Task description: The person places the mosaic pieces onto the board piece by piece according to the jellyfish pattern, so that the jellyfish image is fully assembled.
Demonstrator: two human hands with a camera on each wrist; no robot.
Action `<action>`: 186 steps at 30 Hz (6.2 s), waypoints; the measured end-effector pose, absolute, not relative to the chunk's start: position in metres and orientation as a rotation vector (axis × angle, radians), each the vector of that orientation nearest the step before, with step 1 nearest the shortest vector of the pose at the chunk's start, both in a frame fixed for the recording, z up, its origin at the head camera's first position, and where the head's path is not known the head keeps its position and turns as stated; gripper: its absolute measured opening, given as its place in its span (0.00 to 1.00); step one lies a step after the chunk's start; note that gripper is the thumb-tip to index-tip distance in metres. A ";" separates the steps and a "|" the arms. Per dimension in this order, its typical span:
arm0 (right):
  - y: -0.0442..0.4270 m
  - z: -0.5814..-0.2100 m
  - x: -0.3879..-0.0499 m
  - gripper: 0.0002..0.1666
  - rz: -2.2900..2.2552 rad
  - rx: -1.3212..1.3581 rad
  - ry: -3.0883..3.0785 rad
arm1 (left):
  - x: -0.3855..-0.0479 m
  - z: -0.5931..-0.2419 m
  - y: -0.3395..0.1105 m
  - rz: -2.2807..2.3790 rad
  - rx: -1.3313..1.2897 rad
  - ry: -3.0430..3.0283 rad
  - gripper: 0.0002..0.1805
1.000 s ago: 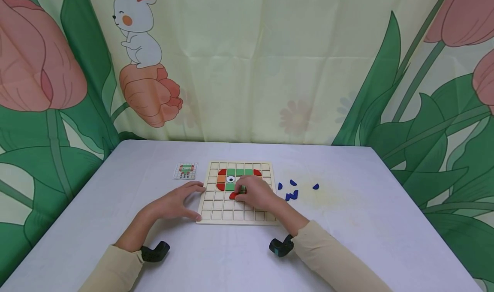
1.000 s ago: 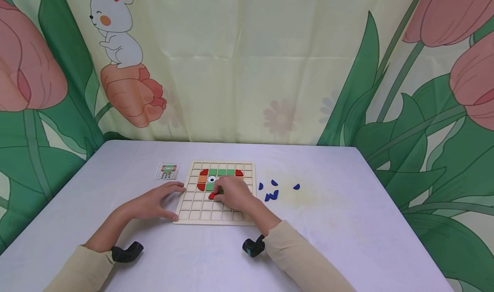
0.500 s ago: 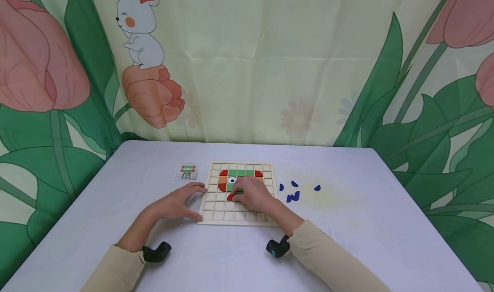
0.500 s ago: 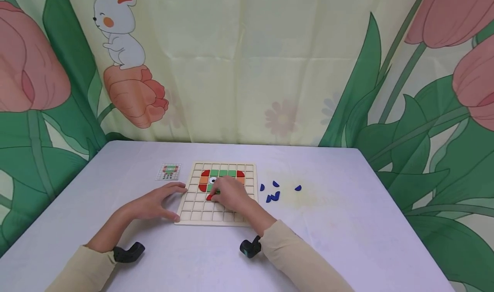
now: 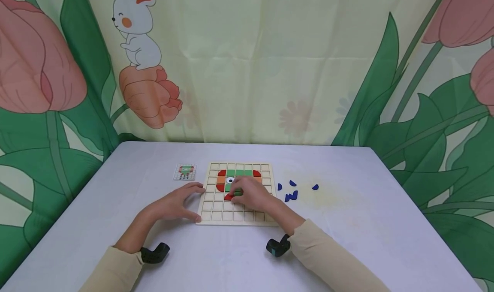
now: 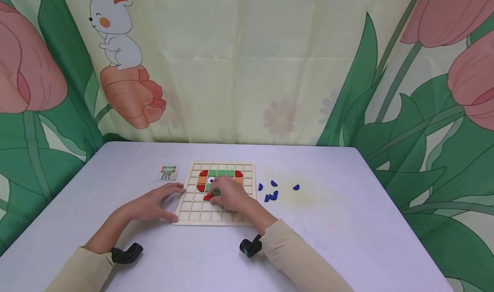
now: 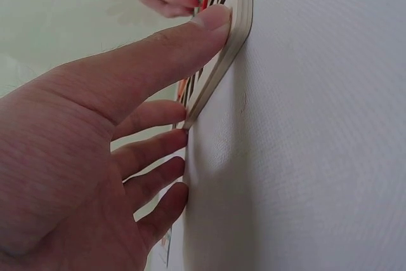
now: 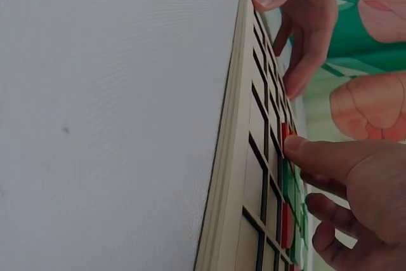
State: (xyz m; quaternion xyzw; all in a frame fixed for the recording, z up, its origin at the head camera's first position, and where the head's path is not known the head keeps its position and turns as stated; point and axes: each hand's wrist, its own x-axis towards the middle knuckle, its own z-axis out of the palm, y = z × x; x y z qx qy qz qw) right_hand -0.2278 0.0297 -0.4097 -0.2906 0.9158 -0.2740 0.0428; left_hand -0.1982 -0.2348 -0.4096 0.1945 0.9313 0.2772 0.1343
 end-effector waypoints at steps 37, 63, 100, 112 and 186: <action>0.140 -0.397 -0.227 0.15 -1.007 -0.446 2.894 | -0.201 -0.414 -0.235 0.795 0.556 2.711 0.47; 0.187 -0.417 -0.243 0.16 -0.956 -0.278 3.010 | -0.201 -0.415 -0.235 0.800 0.536 2.712 0.47; 0.167 -0.429 -0.244 0.13 -1.013 -0.174 3.006 | -0.200 -0.415 -0.237 0.791 0.581 2.717 0.46; 0.172 -0.427 -0.244 0.15 -0.966 -0.157 3.007 | -0.201 -0.413 -0.235 0.782 0.558 2.714 0.47; 0.123 -0.406 -0.211 0.13 -1.108 -0.410 2.932 | -0.196 -0.409 -0.236 0.780 0.610 2.720 0.46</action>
